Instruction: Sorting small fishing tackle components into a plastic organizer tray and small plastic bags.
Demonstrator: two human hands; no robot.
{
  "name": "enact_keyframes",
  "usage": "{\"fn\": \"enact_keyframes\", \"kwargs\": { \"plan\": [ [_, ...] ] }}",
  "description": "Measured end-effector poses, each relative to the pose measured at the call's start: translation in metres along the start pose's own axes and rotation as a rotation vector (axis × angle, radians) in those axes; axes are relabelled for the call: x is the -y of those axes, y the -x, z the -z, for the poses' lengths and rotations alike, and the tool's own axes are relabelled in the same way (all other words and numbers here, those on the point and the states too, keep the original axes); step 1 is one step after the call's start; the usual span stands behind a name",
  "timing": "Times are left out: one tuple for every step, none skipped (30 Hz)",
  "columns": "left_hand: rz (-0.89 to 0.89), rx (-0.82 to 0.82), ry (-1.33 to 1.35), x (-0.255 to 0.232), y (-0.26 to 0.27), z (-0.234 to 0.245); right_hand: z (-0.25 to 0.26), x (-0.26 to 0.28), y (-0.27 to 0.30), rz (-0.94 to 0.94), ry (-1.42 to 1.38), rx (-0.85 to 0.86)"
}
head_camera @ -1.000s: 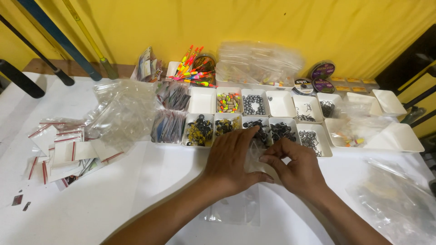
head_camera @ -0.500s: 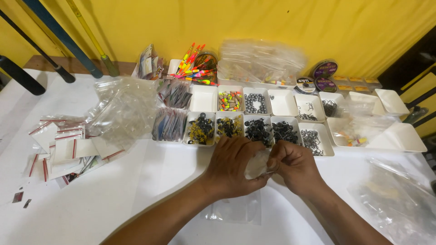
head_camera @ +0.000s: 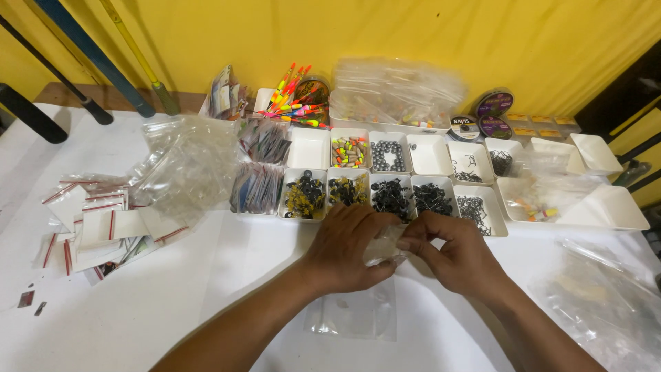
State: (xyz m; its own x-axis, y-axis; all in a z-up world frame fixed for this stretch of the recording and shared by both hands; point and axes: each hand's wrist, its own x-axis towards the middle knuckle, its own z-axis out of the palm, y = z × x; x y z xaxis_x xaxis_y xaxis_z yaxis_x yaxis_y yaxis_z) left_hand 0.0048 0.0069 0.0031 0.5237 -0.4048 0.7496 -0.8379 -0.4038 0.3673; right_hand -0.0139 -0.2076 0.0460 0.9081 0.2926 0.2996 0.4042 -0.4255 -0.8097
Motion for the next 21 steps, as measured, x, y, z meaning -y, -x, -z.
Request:
{"fn": "enact_keyframes", "kwargs": {
  "plan": [
    [0.0,0.001,0.0,-0.001,0.001,-0.001,-0.001,0.001,0.001,-0.001,0.0,0.0],
    [0.001,0.018,-0.049,-0.001,0.001,-0.002,-0.001,0.001,0.001,0.007,0.041,-0.011],
    [0.002,0.035,-0.098,-0.001,0.002,-0.003,-0.001,0.002,0.002,0.015,0.082,-0.021],
    [0.002,0.036,-0.098,-0.004,0.002,-0.004,-0.002,0.001,0.002,0.014,0.082,-0.021],
    [-0.036,0.024,-0.158,-0.007,0.003,-0.005,-0.003,0.0,0.002,-0.049,0.008,0.001],
    [-0.075,0.011,-0.216,-0.009,0.004,-0.006,-0.003,-0.002,0.002,-0.113,-0.066,0.022],
    [-0.076,0.012,-0.216,-0.009,0.005,-0.007,-0.004,-0.008,0.004,-0.114,-0.066,0.021],
    [-0.095,0.018,-0.213,-0.009,0.007,-0.008,-0.005,-0.014,0.006,-0.145,-0.079,-0.001],
    [-0.114,0.025,-0.21,-0.009,0.008,-0.008,-0.006,-0.021,0.008,-0.176,-0.092,-0.023],
    [-0.114,0.024,-0.211,-0.008,0.008,-0.009,-0.007,-0.03,0.008,-0.174,-0.092,-0.023],
    [-0.145,-0.011,-0.237,-0.008,0.008,-0.009,-0.008,-0.039,0.007,-0.207,-0.159,-0.028],
    [-0.176,-0.047,-0.26,-0.008,0.007,-0.01,-0.008,-0.048,0.008,-0.241,-0.226,-0.034],
    [-0.176,-0.047,-0.26,-0.009,0.006,-0.01,-0.008,-0.047,0.007,-0.241,-0.226,-0.035],
    [-0.177,-0.069,-0.268,-0.011,0.005,-0.009,-0.009,-0.046,0.007,-0.276,-0.24,-0.029],
    [-0.177,-0.091,-0.277,-0.012,0.004,-0.008,-0.009,-0.045,0.006,-0.311,-0.255,-0.024],
    [-0.178,-0.091,-0.278,-0.01,0.004,-0.009,-0.009,-0.038,0.006,-0.31,-0.255,-0.024],
    [-0.133,-0.099,-0.261,-0.008,0.005,-0.01,-0.008,-0.031,0.005,-0.244,-0.219,-0.053],
    [-0.087,-0.105,-0.243,-0.006,0.005,-0.011,-0.008,-0.023,0.005,-0.18,-0.183,-0.083],
    [-0.087,-0.105,-0.243,-0.006,0.004,-0.01,-0.005,-0.021,0.003,-0.18,-0.183,-0.083],
    [-0.033,-0.115,-0.233,-0.005,0.002,-0.008,-0.003,-0.019,0.0,-0.086,-0.178,-0.117],
    [0.021,-0.125,-0.224,-0.005,0.001,-0.007,0.0,-0.016,-0.003,0.009,-0.173,-0.152]
  ]
}}
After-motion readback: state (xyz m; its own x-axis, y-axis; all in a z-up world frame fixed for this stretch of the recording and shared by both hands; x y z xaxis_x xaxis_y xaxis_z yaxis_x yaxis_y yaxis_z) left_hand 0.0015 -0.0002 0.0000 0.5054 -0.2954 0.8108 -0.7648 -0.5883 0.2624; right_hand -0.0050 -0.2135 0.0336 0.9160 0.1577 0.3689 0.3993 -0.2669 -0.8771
